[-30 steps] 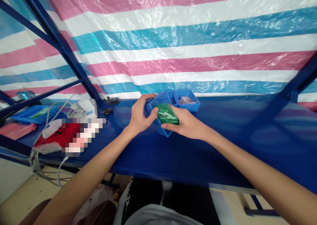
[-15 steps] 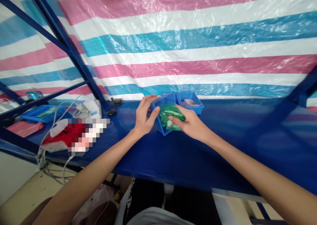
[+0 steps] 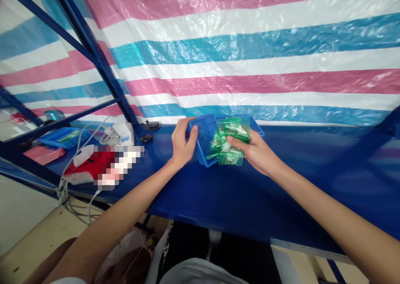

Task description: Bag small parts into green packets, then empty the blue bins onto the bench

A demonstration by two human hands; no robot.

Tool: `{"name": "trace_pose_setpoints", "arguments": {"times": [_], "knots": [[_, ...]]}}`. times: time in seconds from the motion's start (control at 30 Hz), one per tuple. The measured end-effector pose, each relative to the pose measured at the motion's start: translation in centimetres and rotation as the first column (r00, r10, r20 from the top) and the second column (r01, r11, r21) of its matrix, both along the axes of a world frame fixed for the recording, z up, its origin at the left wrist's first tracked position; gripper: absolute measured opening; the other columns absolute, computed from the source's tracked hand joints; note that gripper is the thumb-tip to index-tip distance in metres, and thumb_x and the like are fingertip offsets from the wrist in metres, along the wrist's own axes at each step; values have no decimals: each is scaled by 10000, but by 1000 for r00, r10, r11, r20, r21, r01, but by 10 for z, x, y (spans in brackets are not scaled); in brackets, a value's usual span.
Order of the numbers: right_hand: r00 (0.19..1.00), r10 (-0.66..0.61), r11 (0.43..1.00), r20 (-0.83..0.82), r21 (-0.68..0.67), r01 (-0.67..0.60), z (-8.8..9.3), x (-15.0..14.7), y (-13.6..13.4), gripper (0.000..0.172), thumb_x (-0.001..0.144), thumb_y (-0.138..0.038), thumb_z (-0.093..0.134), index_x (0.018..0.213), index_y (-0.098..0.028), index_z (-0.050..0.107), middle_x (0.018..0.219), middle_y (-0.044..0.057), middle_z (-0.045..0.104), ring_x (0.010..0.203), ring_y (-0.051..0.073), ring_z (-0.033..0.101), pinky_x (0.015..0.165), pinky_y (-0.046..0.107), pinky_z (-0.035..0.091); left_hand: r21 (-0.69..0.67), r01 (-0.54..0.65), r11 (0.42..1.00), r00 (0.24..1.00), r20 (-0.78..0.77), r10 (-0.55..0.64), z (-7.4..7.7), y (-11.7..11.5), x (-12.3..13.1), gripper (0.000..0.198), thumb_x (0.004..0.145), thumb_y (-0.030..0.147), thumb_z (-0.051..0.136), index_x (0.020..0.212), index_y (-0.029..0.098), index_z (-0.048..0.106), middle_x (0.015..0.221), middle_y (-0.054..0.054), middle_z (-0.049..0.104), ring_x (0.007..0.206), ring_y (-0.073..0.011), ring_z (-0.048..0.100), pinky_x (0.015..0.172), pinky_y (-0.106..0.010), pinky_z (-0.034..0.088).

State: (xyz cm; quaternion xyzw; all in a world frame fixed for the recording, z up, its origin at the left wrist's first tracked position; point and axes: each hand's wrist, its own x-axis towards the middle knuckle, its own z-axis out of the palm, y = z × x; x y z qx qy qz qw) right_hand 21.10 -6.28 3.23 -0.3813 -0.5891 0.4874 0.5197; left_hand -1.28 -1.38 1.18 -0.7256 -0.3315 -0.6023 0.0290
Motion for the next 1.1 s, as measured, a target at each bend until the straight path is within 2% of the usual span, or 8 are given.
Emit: {"name": "trace_pose_setpoints", "arguments": {"times": [0.3,0.53,0.63,0.77,0.83,0.93,1.0,1.1], "knots": [[997,-31,997,69,-68,36,5,13,8,423,784,-494,856,1141,-312,720,1231,55,759,1148,340,707,973,501,609,27,-12,1000,999,-35,13,1,-1,0,247,1055,355,514,1237,219,611,1169,-93,674,1114,-219,653,1002,-400,549],[960,73,996,272,-64,-57,8,25,12,570,785,-471,853,1299,-290,690,1364,82,698,1268,365,634,1061,520,543,50,-39,998,998,-45,41,3,0,-1,255,1056,354,492,1234,225,619,1171,-86,671,1123,-215,651,1021,-406,544],[932,79,996,353,-59,-62,12,29,13,536,836,-460,806,1329,-283,687,1393,102,681,1305,376,603,1091,508,519,66,-31,997,998,-58,35,3,1,-2,259,1052,348,501,1235,213,626,1177,-93,660,1131,-212,646,1028,-389,541],[867,83,996,491,-70,-55,19,38,15,577,841,-474,777,1370,-264,677,1297,129,731,1261,415,620,1060,532,537,86,-36,996,997,-70,42,3,2,-5,285,1049,374,510,1246,209,634,1218,-104,622,1142,-214,637,1042,-389,535],[813,94,994,575,-94,-48,20,44,16,624,836,-517,760,1399,-268,663,1366,136,699,1281,433,608,1068,550,532,85,-59,995,995,-74,66,4,4,-7,304,1051,404,502,1249,217,637,1234,-110,604,1148,-222,632,1044,-404,535],[701,66,995,710,-99,6,16,53,21,779,806,-613,745,1497,-289,587,1599,126,501,1432,468,468,1119,576,491,65,-87,994,993,-72,92,4,6,-10,314,1054,428,490,1249,231,638,1235,-114,594,1156,-231,623,1044,-421,533],[638,39,997,769,-75,30,12,57,25,888,772,-666,744,1555,-312,516,1662,102,410,1508,470,357,1130,590,477,45,-100,994,994,-48,102,5,8,-12,313,1062,433,479,1247,236,637,1213,-110,596,1144,-229,623,1037,-420,532],[560,57,998,827,-42,-39,4,59,32,905,729,-715,749,1516,-307,567,1624,100,469,1509,475,356,1120,592,488,6,-129,992,991,33,128,4,14,-15,328,1070,450,464,1240,230,639,1176,-107,602,1126,-227,627,1039,-415,520]]}}
